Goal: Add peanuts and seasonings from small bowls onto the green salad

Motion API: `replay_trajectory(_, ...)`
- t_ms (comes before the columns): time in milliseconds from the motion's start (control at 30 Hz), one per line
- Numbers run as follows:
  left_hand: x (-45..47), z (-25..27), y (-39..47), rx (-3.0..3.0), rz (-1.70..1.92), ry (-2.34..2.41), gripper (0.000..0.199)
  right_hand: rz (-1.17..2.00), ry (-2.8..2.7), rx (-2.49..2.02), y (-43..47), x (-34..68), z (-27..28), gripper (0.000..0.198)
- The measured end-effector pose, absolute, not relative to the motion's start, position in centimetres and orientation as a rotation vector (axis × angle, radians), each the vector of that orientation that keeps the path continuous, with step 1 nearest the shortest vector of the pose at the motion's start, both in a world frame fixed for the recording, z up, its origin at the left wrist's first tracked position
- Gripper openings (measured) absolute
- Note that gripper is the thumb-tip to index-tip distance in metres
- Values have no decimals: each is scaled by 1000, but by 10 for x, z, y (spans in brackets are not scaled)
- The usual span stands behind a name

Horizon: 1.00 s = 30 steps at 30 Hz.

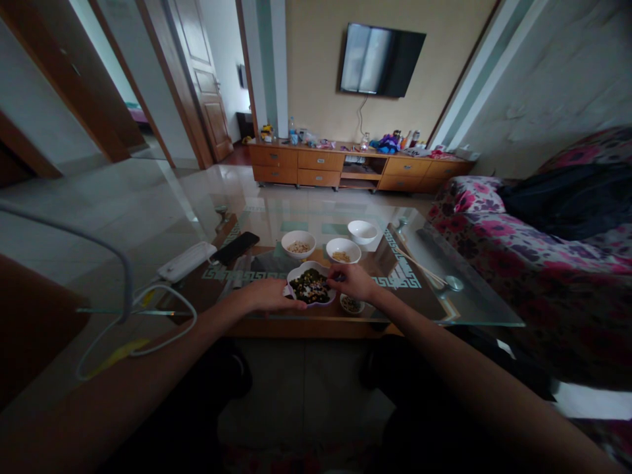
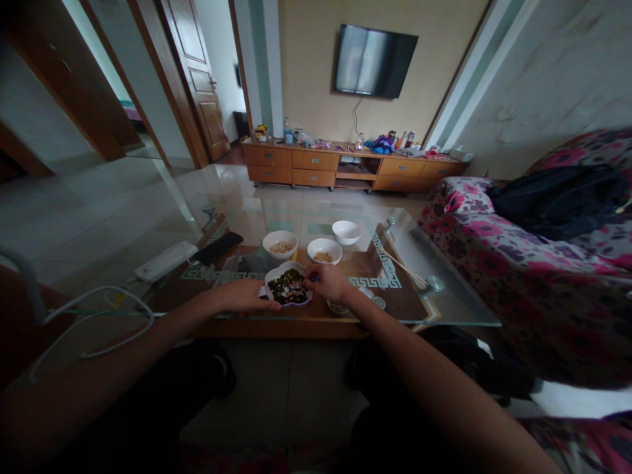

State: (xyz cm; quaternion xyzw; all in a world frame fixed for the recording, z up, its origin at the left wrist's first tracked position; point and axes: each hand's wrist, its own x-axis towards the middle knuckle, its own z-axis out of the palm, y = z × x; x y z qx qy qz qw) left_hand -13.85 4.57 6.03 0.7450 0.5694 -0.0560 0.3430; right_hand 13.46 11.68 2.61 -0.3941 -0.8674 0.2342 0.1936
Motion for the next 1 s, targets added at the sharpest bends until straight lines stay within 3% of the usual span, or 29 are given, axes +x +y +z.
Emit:
replay_trajectory(200, -139, 60, 46, 1926, -150, 1501, 85, 626, -2460, -1017, 113, 130, 28, 5)
replay_trajectory(500, -141, 57, 46, 1917, -91, 1473, 76, 705, -2200, -982, 120, 143, 43, 16)
replay_trajectory(733, -140, 57, 46, 1894, -90, 1476, 75, 821, -2345, -1013, 115, 140, 31, 8)
replay_trajectory(1000, -138, 62, 45, 1916, -110, 1490, 79, 706, -2408, -1056, 113, 131, 29, 3)
